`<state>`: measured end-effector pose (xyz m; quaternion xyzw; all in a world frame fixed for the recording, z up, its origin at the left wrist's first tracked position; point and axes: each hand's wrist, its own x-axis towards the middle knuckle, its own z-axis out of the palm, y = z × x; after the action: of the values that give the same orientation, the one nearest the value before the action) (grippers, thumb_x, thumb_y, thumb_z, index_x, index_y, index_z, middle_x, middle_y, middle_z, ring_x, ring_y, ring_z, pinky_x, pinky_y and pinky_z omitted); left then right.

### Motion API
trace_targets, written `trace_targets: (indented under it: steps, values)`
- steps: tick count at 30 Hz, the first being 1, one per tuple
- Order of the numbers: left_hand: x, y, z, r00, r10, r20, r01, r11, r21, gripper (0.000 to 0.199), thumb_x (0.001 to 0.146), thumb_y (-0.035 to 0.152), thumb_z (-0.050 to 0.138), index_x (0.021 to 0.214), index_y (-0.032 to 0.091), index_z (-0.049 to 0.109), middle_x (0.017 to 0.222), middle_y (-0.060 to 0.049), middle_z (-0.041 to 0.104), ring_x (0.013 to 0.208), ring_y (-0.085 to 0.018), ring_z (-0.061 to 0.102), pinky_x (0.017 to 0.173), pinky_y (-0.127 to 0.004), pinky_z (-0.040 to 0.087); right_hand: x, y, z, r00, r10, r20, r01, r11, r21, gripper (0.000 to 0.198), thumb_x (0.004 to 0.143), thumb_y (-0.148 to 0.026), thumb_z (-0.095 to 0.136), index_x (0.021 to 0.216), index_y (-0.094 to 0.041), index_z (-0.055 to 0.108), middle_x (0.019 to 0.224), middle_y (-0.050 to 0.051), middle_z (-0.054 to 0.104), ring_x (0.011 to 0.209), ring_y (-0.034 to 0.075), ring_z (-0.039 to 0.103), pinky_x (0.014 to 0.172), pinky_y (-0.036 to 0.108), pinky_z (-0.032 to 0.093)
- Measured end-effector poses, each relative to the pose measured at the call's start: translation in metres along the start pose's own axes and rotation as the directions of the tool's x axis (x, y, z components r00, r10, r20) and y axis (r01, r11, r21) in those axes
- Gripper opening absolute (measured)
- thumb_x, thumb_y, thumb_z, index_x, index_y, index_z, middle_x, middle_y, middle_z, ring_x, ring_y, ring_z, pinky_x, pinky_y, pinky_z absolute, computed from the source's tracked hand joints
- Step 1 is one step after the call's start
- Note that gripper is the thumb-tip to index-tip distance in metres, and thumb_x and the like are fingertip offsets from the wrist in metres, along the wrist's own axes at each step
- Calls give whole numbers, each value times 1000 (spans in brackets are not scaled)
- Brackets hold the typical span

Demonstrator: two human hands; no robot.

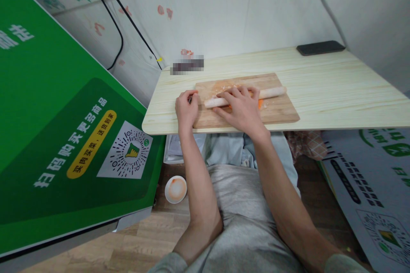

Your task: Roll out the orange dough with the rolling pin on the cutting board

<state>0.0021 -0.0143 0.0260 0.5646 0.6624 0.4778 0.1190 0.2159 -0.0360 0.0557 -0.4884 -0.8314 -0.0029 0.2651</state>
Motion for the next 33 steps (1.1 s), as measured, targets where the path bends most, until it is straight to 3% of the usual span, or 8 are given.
trace_targets:
  steps: [33]
  values:
    - [5, -12, 5, 998, 53, -37, -54, 998, -32, 21, 102, 22, 60, 106, 22, 80, 114, -8, 85, 107, -24, 76, 104, -38, 60, 1, 1, 1, 1000, -4, 5, 4, 1000, -21, 47, 113, -58, 53, 138, -27, 77, 137, 13, 76, 130, 40, 54, 119, 61, 30]
